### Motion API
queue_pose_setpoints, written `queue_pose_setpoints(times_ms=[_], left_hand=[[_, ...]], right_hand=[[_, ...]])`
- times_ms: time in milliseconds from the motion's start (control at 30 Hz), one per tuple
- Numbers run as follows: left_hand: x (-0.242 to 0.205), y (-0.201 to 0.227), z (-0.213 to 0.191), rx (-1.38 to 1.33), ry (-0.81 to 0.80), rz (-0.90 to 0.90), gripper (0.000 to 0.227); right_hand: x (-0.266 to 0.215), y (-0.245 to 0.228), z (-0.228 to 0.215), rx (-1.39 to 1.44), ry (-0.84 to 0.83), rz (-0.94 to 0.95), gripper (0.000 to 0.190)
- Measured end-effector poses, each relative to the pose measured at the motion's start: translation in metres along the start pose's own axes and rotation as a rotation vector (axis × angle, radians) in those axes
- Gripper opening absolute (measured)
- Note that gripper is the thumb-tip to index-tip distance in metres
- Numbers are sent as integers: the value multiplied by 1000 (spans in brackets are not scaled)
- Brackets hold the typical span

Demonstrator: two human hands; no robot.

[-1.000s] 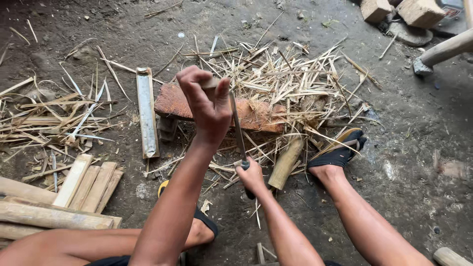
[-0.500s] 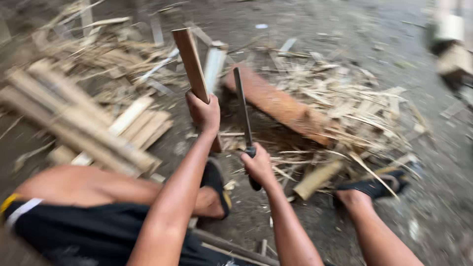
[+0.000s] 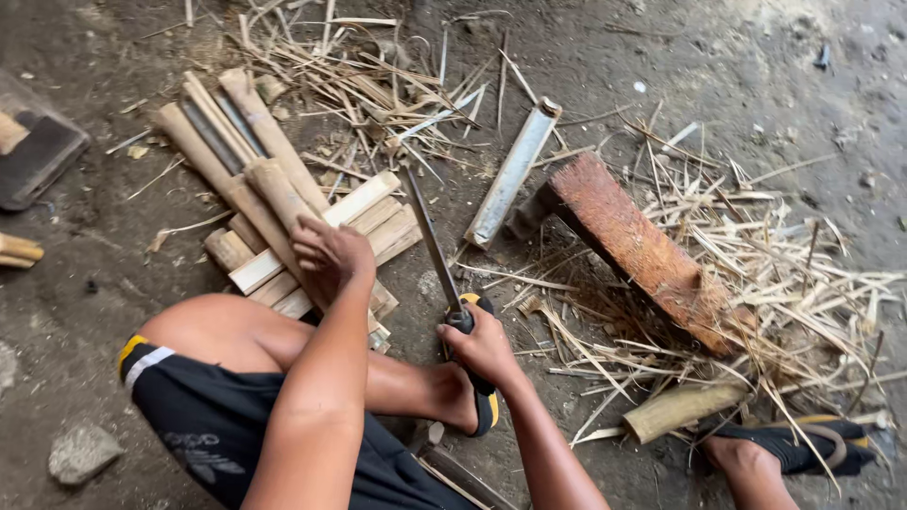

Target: The person splits bamboo pieces using a knife and a wooden mallet. They position bamboo on a brick, strike it with the mallet, and separate the split sections. The person also stacks the split bamboo pieces on the ground.

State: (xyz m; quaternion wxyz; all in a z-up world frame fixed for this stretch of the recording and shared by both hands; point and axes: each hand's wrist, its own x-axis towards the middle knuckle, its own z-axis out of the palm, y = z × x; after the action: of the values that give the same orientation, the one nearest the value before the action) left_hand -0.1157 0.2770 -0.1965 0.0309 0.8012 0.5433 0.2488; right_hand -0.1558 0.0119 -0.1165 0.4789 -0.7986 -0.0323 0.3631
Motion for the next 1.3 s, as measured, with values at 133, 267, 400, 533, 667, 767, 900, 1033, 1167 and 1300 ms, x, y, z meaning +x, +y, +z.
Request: queue_pose_setpoints(times_ms=[133, 267, 400, 533, 667, 767, 900, 1033, 1167, 1300], left_hand=[[-45, 33, 31, -278, -590, 421, 27], [-115, 83, 73, -325, -798, 480, 38], [-153, 108, 88, -143, -879, 314, 45], [-141, 128, 60, -282, -901, 259, 25], [-100, 161, -26, -697, -510, 310, 13], [-73, 197, -116, -891, -499, 394, 19], [-58, 228, -219, -1179, -391, 781, 25], [-62, 249, -268, -1127, -864, 510, 22], [-105, 296, -263, -1338, -1073, 394, 16], [-165, 304, -239, -1476, -1184, 291, 17]], right_hand=[[2, 20, -24, 129, 140, 53, 31], [4, 37, -44, 254, 215, 124, 32], [-8, 51, -63, 262, 304, 222, 30], [-24, 66, -75, 80, 394, 62, 32], [-25, 66, -79, 77, 527, -122, 31], [-26, 57, -88, 214, 577, -49, 31], [-47, 59, -106, 436, 599, 11, 31], [-63, 73, -118, 319, 687, 11, 31], [-65, 91, -128, 238, 740, 73, 35], [-83, 108, -121, 163, 796, 100, 38]])
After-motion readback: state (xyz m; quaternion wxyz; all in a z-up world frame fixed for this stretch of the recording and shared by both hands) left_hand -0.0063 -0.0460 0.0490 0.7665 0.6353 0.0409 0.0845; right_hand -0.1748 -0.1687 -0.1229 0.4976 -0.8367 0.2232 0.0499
